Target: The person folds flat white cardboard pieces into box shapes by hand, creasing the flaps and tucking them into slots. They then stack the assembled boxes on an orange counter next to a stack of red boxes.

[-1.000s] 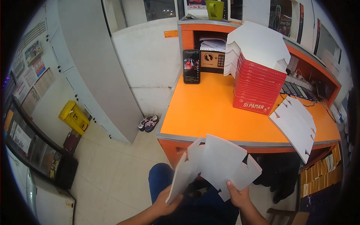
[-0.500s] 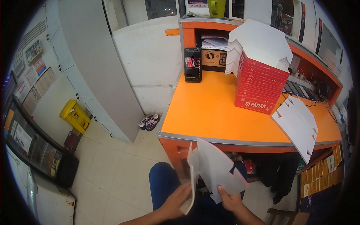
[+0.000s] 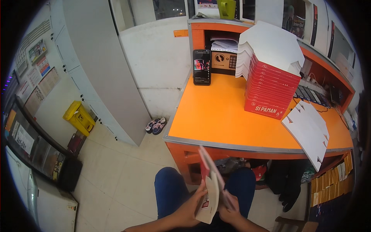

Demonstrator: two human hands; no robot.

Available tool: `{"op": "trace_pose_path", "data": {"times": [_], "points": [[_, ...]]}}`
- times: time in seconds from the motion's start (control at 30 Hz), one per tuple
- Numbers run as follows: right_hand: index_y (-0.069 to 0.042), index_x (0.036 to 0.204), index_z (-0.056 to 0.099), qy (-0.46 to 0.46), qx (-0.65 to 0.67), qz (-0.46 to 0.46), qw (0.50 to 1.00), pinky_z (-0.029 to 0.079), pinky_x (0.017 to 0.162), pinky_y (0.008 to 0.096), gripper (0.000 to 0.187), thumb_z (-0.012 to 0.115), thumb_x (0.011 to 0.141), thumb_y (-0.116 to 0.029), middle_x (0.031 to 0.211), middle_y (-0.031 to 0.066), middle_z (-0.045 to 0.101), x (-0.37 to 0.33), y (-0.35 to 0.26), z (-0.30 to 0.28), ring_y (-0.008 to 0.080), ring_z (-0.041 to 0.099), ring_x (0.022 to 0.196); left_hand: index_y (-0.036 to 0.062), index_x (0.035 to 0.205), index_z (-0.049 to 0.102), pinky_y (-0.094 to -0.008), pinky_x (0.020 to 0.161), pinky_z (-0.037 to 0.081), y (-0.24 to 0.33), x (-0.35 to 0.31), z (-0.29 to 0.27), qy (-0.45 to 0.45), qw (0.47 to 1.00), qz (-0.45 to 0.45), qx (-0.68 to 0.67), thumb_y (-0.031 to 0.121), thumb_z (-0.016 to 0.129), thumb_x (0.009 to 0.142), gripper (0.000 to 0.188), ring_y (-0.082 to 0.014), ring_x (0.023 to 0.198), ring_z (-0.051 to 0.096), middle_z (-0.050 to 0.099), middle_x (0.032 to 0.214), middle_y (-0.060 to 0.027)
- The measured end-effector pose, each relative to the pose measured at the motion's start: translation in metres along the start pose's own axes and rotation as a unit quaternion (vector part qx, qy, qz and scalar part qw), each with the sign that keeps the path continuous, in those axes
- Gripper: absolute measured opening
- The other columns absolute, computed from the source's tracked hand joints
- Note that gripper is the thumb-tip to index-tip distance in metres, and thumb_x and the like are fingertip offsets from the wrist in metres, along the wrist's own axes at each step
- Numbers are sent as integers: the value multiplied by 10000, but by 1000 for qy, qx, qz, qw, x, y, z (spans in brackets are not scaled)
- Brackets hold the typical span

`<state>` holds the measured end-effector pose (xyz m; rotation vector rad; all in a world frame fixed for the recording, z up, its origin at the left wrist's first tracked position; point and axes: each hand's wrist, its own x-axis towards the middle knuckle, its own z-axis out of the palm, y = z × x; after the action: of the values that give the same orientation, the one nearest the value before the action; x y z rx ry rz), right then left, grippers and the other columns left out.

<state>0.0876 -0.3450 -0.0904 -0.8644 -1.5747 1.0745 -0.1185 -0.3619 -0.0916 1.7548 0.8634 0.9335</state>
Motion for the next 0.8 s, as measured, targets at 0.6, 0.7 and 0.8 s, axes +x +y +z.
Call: {"op": "trace_pose_path", "data": {"times": [0.6, 0.7, 0.8], "points": [[63, 1332, 606, 59, -19, 76, 995, 567, 870, 359, 388, 616, 1003, -142, 1091, 164, 742, -30, 9, 5, 290, 751, 995, 71, 1542, 288, -494, 1245, 276, 11, 8, -16, -60, 996, 34, 61, 149, 867, 775, 964, -485, 1552, 231, 161, 1691, -304], [57, 1335, 607, 67, -69, 45, 994, 559, 899, 376, 390, 625, 1005, -150, 1124, 153, 741, -35, 25, -1, 249, 740, 1026, 74, 1536, 303, -489, 1249, 272, 3, 8, -20, -61, 997, 40, 29, 152, 876, 768, 961, -468, 1562, 230, 164, 1696, -294], [44, 1391, 587, 17, -21, 40, 999, 546, 939, 381, 431, 623, 1009, -152, 1210, 169, 723, -27, 12, -9, 249, 725, 1073, 79, 1523, 321, -480, 1251, 277, -4, 1, -16, -41, 998, 51, -18, 144, 881, 765, 944, -445, 1571, 229, 164, 1701, -285]]}}
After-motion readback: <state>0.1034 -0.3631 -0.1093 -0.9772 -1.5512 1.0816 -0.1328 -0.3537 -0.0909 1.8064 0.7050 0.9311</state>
